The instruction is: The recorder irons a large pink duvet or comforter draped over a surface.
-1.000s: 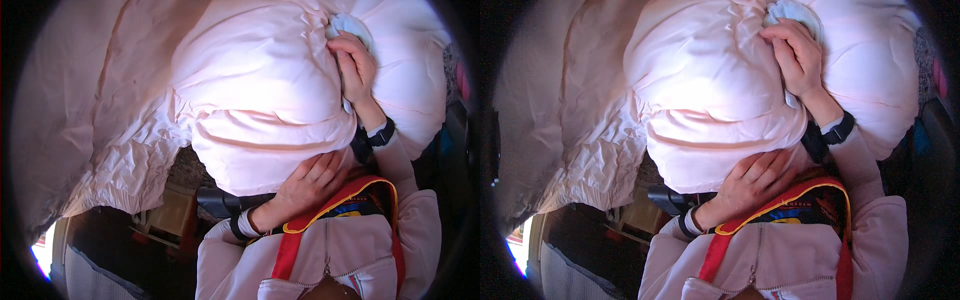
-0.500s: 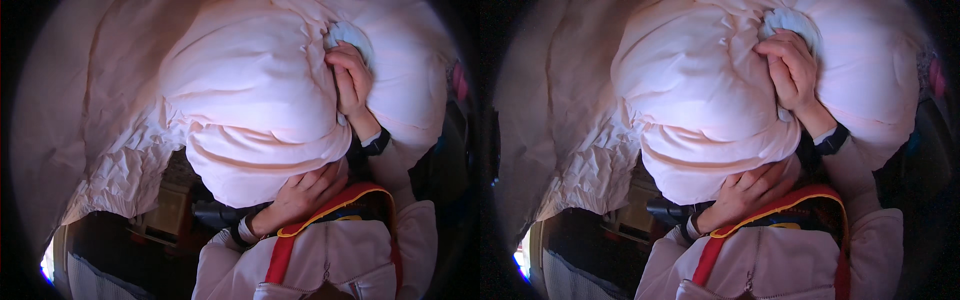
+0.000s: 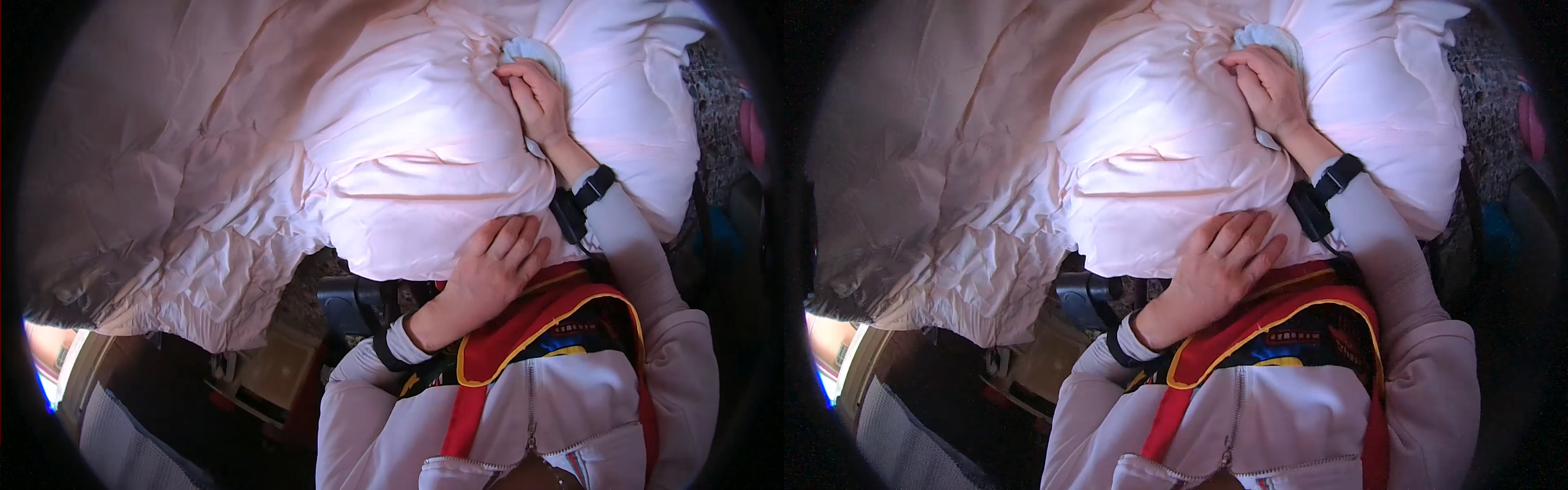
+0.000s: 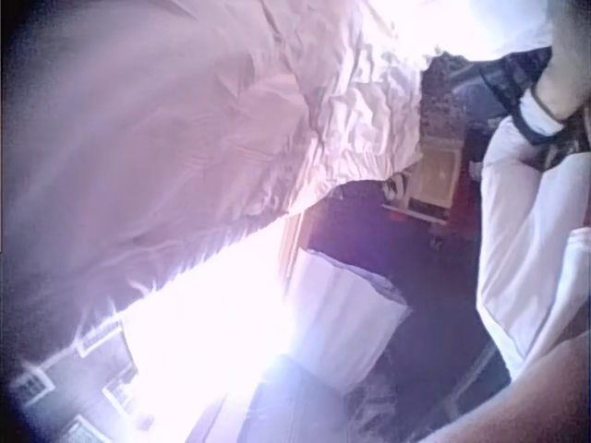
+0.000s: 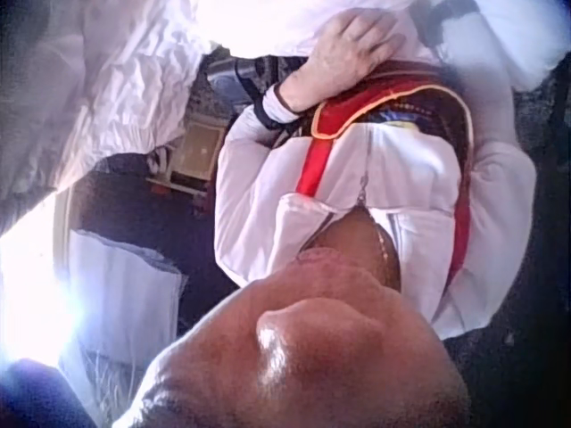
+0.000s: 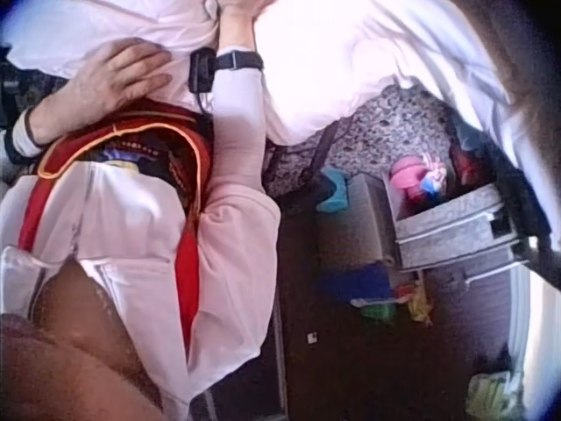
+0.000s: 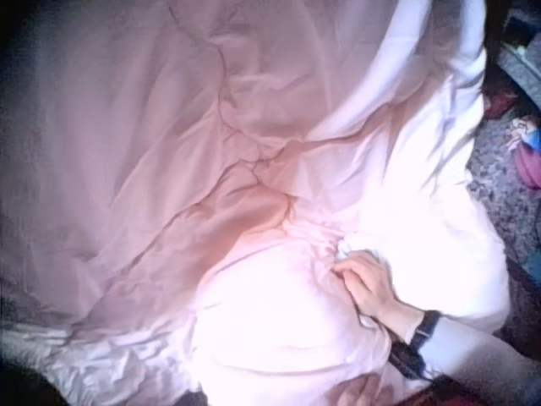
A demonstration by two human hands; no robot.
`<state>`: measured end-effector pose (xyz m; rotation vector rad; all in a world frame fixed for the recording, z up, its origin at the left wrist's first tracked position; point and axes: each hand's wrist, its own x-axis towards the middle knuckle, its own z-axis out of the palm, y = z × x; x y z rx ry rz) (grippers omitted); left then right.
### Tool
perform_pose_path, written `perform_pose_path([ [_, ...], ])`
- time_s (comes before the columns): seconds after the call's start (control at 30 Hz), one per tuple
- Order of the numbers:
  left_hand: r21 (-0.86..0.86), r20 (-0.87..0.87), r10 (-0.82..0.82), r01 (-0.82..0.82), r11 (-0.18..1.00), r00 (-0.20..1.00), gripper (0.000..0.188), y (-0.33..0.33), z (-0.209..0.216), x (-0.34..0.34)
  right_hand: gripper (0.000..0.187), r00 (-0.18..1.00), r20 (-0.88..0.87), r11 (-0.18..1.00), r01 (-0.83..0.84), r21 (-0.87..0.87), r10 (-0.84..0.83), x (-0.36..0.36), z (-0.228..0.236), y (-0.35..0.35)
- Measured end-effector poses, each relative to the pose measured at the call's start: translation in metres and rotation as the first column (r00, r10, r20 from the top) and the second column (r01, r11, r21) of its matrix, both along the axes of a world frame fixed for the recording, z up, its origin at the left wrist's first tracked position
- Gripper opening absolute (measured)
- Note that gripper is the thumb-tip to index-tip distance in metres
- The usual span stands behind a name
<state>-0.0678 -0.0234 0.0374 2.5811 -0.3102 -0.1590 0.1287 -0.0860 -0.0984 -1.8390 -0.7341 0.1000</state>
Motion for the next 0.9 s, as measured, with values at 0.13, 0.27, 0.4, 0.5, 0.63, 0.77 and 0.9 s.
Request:
perform_pose_path([
  [0.13,0.037,0.054,-0.022,0.020,0.999,0.998,0.045,0.000,0.000,-0.001,0.016,1.000,-0.001,1.000,-0.031,-0.004,0.031,0.003,0.000,0.000],
  [0.27,0.074,0.105,-0.039,0.031,0.997,0.994,0.045,0.000,-0.002,0.000,0.016,0.997,0.068,1.000,-0.021,-0.006,0.021,0.004,-0.003,0.002],
  [0.4,0.078,0.131,-0.056,0.046,0.996,0.990,0.042,0.000,-0.007,0.001,0.017,0.996,0.083,1.000,-0.024,-0.006,0.024,0.004,-0.003,0.002],
  [0.5,0.081,0.131,-0.060,0.050,0.996,0.990,0.041,0.000,-0.006,0.003,0.018,0.997,0.076,0.999,-0.032,0.002,0.032,0.004,-0.002,0.003],
  [0.63,0.067,0.134,-0.063,0.055,0.996,0.989,0.040,0.000,-0.008,0.002,0.019,0.999,0.030,0.999,-0.036,0.008,0.036,0.003,0.000,0.002],
  [0.77,0.070,0.153,-0.064,0.054,0.996,0.986,0.038,0.000,-0.009,0.001,0.020,0.999,0.037,0.999,-0.036,-0.006,0.036,0.004,-0.004,0.001],
  [0.9,0.074,0.163,-0.061,0.049,0.996,0.985,0.037,-0.002,-0.010,0.000,0.019,0.996,0.082,0.999,-0.041,-0.028,0.043,0.006,-0.006,0.000],
])
